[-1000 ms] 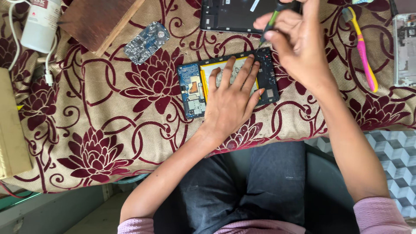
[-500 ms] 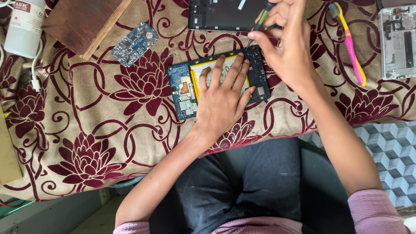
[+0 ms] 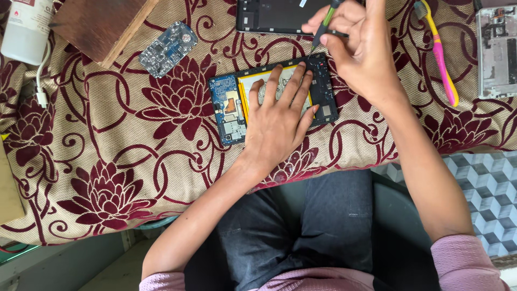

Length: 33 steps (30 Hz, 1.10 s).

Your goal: The person disassembles a tablet on a cloth-covered table, prying off the back cover and lifting out the internal frame and battery. They then use a screwdriver to unscrew components from the exposed board while holding the device steady with the other hand.

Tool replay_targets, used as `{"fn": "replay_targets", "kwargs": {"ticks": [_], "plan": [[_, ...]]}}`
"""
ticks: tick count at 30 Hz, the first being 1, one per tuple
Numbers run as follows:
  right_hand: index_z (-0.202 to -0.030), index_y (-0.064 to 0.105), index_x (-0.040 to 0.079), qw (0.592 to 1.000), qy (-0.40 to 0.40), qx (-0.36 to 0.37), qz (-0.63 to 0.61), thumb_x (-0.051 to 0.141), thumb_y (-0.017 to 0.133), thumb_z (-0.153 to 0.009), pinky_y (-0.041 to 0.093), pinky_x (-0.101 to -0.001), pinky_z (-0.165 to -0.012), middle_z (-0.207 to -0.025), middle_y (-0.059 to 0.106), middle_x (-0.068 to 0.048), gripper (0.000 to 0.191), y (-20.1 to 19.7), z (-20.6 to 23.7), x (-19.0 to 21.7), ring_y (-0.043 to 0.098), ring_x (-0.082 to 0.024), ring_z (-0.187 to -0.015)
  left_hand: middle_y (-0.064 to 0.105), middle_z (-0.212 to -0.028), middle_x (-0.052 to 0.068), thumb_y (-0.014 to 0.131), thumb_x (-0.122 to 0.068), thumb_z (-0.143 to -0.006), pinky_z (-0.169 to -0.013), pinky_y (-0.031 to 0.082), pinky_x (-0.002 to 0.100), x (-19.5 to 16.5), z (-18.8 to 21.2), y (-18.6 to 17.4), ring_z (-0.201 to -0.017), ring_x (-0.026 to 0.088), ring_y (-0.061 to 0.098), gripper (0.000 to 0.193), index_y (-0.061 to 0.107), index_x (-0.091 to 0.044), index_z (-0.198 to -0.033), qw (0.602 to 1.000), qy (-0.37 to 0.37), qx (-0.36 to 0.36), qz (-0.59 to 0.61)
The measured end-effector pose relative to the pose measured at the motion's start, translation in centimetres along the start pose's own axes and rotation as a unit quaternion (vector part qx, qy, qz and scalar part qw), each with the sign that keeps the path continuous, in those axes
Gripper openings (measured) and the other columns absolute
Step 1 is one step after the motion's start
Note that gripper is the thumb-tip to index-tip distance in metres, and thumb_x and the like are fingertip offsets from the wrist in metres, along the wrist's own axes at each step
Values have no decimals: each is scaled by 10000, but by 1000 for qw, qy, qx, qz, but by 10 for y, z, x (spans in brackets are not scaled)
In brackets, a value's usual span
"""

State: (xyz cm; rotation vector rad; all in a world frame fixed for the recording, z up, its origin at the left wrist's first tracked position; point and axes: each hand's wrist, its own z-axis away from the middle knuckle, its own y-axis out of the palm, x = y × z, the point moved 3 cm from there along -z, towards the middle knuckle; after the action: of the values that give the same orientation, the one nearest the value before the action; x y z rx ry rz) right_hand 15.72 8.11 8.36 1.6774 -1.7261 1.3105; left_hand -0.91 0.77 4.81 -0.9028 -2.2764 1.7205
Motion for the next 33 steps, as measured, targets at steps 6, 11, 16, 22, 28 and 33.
{"fn": "replay_targets", "kwargs": {"ticks": [6,11,16,22,28,33], "plan": [[-1370,296,-90,996,-49,-12,69,-241,589,-1052,643,-331,-1019,-1252,610,-229,458,-3,1,4,703,-273,-1158,457,-1579,74,497,-426,-1082,-1167,306,534,0,0,1,-1438,331,397,561,517,-65,-1511,1000,3,2,-2],[-1353,380,-55,989,-48,-6,142,-189,589,-1117,622,-316,-906,-1174,658,-181,342,-7,3,4,706,-245,-1045,453,-1582,75,500,-415,-1075,-1166,303,531,-1,0,0,-1439,331,396,562,518,-66,-1515,1000,4,-2,5],[-1420,539,-46,974,37,43,218,-57,698,-1002,547,-404,-739,-994,685,-147,448,-5,2,-2,695,-277,-850,452,-1586,70,502,-414,-1082,-1175,298,533,-1,0,-1,-1450,326,393,551,517,-71,-1512,1000,3,-8,4],[-1057,731,-77,948,18,92,304,43,792,-968,537,-439,-742,-977,663,-190,161,-3,5,-4,660,-363,-820,455,-1578,82,511,-410,-1075,-1170,293,537,-2,-1,-2,-1439,333,394,550,524,-69,-1507,1000,0,-4,6],[-915,725,-30,901,-47,83,423,47,793,-931,563,-426,-789,-917,659,-110,104,6,10,1,665,-300,-939,461,-1579,72,516,-413,-1079,-1172,292,535,-3,0,-3,-1445,336,397,543,526,-77,-1507,1000,0,-7,7],[-850,709,0,870,-44,93,483,83,811,-898,524,-413,-685,-910,623,-70,140,10,9,5,654,-259,-921,463,-1570,81,511,-414,-1079,-1174,287,540,-3,0,-1,-1443,339,397,545,525,-79,-1510,1000,-1,-8,11]]}}
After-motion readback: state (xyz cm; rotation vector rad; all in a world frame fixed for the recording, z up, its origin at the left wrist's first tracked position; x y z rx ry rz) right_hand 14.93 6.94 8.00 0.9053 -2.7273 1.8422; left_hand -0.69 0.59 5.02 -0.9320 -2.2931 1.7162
